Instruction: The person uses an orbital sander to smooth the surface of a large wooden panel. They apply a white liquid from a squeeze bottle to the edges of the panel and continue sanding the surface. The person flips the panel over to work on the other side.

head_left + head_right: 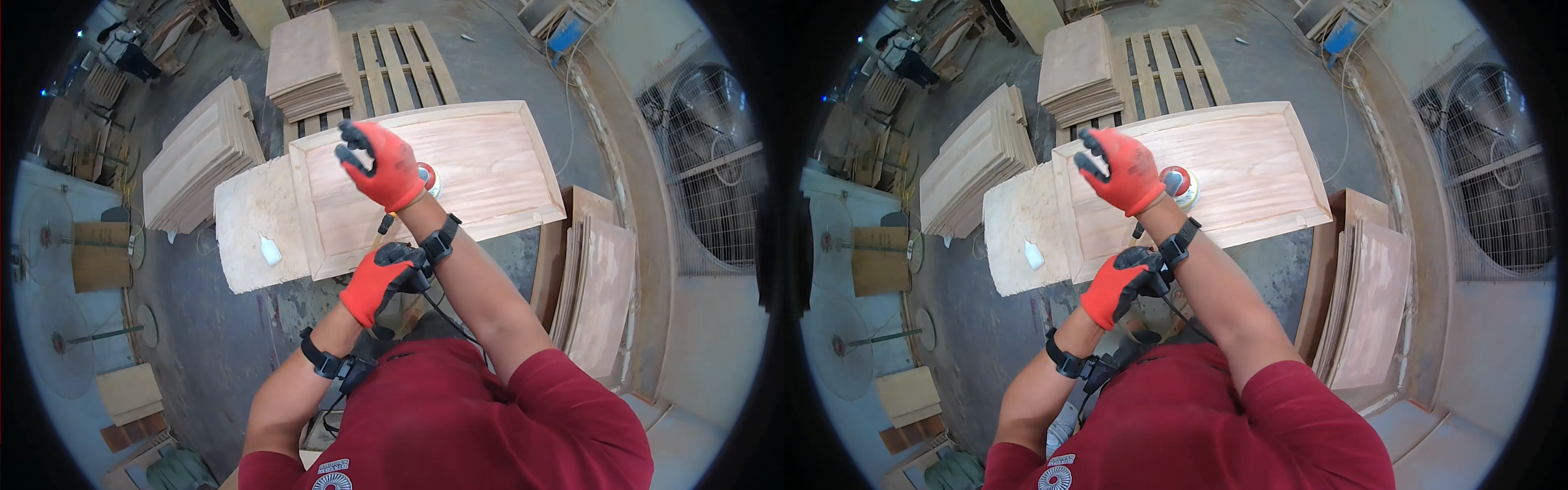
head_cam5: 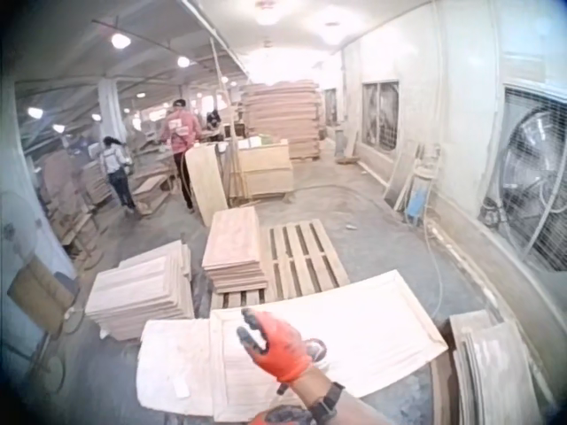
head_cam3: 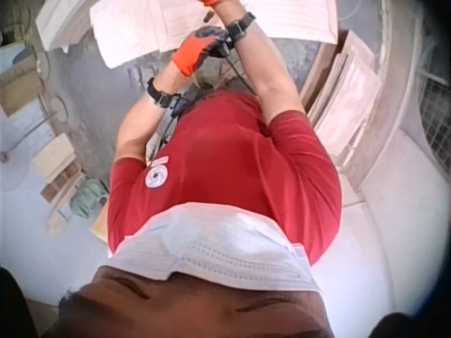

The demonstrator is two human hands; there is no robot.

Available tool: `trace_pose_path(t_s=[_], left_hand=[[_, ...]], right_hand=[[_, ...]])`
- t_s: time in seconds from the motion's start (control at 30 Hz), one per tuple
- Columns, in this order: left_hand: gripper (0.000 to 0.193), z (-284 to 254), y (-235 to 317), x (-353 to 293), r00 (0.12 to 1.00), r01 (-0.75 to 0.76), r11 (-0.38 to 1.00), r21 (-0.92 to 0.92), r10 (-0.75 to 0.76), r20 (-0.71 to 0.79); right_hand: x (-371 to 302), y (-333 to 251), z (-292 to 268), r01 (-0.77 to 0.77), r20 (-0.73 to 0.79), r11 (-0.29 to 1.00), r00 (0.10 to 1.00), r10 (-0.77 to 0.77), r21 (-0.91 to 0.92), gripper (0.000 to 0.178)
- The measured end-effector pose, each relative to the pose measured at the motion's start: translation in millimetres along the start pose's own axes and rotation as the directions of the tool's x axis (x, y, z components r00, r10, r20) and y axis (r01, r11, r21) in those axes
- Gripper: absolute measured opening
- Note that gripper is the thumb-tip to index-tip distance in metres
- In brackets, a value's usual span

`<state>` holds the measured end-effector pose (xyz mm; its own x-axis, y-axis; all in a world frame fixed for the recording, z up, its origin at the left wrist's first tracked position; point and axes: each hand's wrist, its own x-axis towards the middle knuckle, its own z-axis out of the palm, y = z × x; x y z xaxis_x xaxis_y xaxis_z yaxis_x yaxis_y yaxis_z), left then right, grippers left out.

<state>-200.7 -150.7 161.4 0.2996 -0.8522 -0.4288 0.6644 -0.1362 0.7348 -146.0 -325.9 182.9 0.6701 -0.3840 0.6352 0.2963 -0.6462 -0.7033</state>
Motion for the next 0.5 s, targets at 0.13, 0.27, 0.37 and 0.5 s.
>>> trace_pose_path(t_s=[0.13,0.27,0.37,0.5], left_hand=[[0.028,-0.4,0.6,-0.1,0.998,-0.062,0.998,0.011,0.061,0.023],[0.033,-18.2,-2.6,1.3,0.978,-0.205,0.922,0.327,0.203,0.042],[0.040,-24.0,-11.4,-2.3,0.992,-0.125,0.911,0.393,0.127,0.021],[0.047,-32.8,-29.7,-21.3,0.996,-0.071,0.914,0.400,0.089,-0.026]], right_hand=[[-4.3,3.8,9.2,0.223,0.009,0.971,0.975,-0.223,-0.088,0.039],[-4.8,11.7,23.1,-0.360,0.130,0.244,0.759,0.638,0.901,0.038],[-21.7,21.3,23.6,-0.433,0.263,0.048,0.629,0.731,0.900,0.037],[-58.9,42.3,6.4,-0.547,0.079,0.616,0.780,0.621,0.567,0.039]])
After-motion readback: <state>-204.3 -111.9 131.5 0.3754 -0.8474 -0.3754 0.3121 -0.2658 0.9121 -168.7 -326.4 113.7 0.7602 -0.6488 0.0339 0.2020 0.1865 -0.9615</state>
